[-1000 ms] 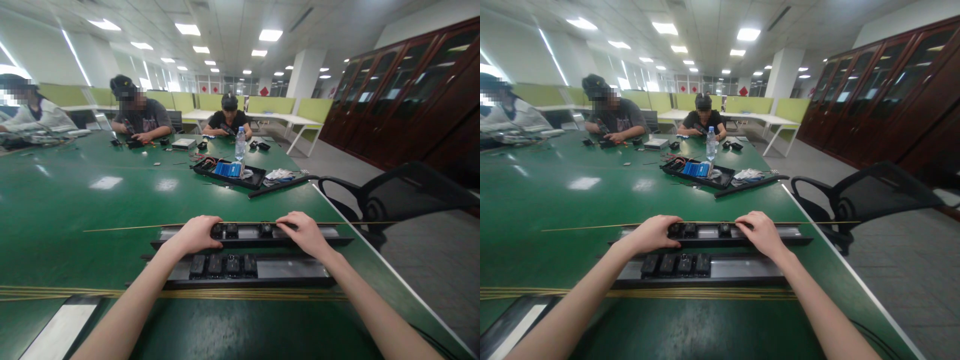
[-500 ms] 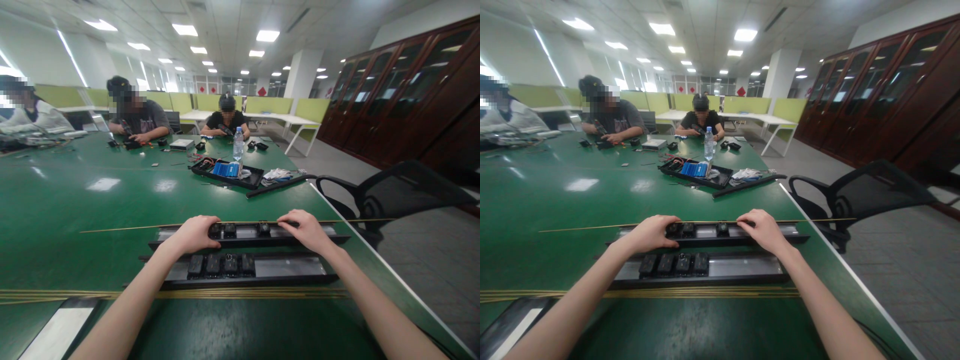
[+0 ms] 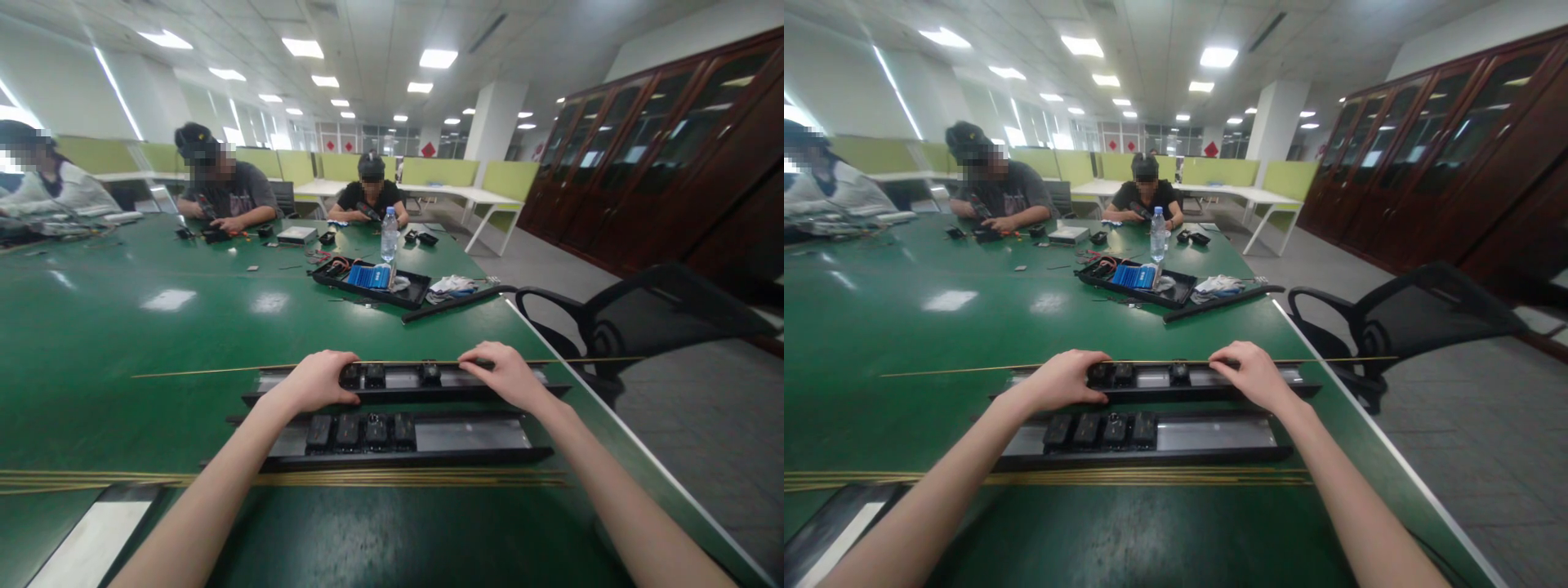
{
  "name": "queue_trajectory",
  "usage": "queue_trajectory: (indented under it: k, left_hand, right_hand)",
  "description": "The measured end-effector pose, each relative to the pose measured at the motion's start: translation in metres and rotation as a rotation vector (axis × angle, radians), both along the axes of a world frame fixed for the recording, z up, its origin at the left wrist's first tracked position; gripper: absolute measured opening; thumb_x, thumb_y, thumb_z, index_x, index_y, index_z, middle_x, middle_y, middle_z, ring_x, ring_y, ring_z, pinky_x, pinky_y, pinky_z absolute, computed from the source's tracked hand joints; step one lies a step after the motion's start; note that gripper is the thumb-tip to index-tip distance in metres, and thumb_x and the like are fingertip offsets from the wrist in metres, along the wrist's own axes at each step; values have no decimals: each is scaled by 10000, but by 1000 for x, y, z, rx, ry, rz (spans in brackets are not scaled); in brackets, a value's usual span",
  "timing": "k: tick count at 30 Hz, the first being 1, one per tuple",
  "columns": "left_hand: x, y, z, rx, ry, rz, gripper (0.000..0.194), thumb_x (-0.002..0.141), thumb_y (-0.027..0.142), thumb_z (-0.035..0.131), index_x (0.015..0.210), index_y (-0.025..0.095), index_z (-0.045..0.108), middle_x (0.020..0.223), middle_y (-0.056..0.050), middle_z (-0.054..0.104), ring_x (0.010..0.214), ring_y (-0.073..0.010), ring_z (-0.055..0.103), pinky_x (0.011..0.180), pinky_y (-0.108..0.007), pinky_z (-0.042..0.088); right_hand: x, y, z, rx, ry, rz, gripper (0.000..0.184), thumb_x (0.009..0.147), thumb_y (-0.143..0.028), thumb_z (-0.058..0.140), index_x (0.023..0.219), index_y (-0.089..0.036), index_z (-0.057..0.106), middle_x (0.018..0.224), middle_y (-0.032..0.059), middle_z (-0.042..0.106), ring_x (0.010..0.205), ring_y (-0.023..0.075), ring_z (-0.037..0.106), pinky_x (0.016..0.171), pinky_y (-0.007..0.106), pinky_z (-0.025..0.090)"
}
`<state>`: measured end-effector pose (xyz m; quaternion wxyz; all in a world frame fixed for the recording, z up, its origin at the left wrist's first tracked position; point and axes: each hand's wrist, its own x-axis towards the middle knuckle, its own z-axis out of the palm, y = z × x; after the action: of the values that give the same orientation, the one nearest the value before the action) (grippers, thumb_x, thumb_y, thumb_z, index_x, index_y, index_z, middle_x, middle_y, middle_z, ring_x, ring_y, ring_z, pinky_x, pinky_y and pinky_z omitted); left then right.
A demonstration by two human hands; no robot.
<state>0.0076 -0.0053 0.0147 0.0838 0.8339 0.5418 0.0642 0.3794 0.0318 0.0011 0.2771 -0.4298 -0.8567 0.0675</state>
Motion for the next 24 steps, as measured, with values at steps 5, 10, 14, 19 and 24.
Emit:
queue_trajectory:
  k: [5, 10, 14, 19, 24]
  left_hand:
    - [1, 0, 1, -12, -24, -9, 617, 670, 494, 758, 1216, 240, 623, 1146, -67, 719, 1033, -280, 668, 862, -320, 499]
    - [1, 0, 1, -11, -34, -10, 628, 673, 502, 755, 1223, 232, 621, 1146, -72, 719, 1034, -276, 667, 868, -313, 496]
    - [-1, 0, -1, -9, -33, -8, 624, 665, 495, 761, 1218, 238, 625, 1138, -71, 720, 1027, -275, 667, 865, -313, 496]
    - [-1, 2, -2, -3, -42, -17, 608, 666, 489, 761, 1205, 240, 629, 1130, -66, 722, 1018, -275, 670, 855, -315, 499]
    - [-1, 2, -2, -7, -38, -11, 612, 663, 494, 759, 1206, 242, 631, 1137, -67, 722, 1026, -278, 670, 866, -317, 498]
  right_hand:
    - [3, 1, 1, -26, 9, 0, 182, 893, -357, 599, 878, -254, 748, 903, 31, 755, 849, 220, 674, 801, 355, 503]
    - [5, 2, 3, -47, 10, 1, 181, 896, -358, 602, 890, -252, 749, 917, 30, 752, 855, 218, 674, 814, 353, 497]
    - [8, 2, 5, -75, 13, -6, 188, 887, -365, 606, 882, -251, 755, 911, 35, 754, 854, 224, 677, 801, 354, 506]
    - [14, 3, 6, -116, 13, -15, 206, 875, -381, 606, 882, -247, 762, 914, 41, 759, 850, 235, 684, 798, 361, 514]
    - [21, 5, 7, -158, 29, -25, 217, 865, -401, 613, 884, -252, 771, 916, 40, 762, 854, 239, 690, 799, 358, 523]
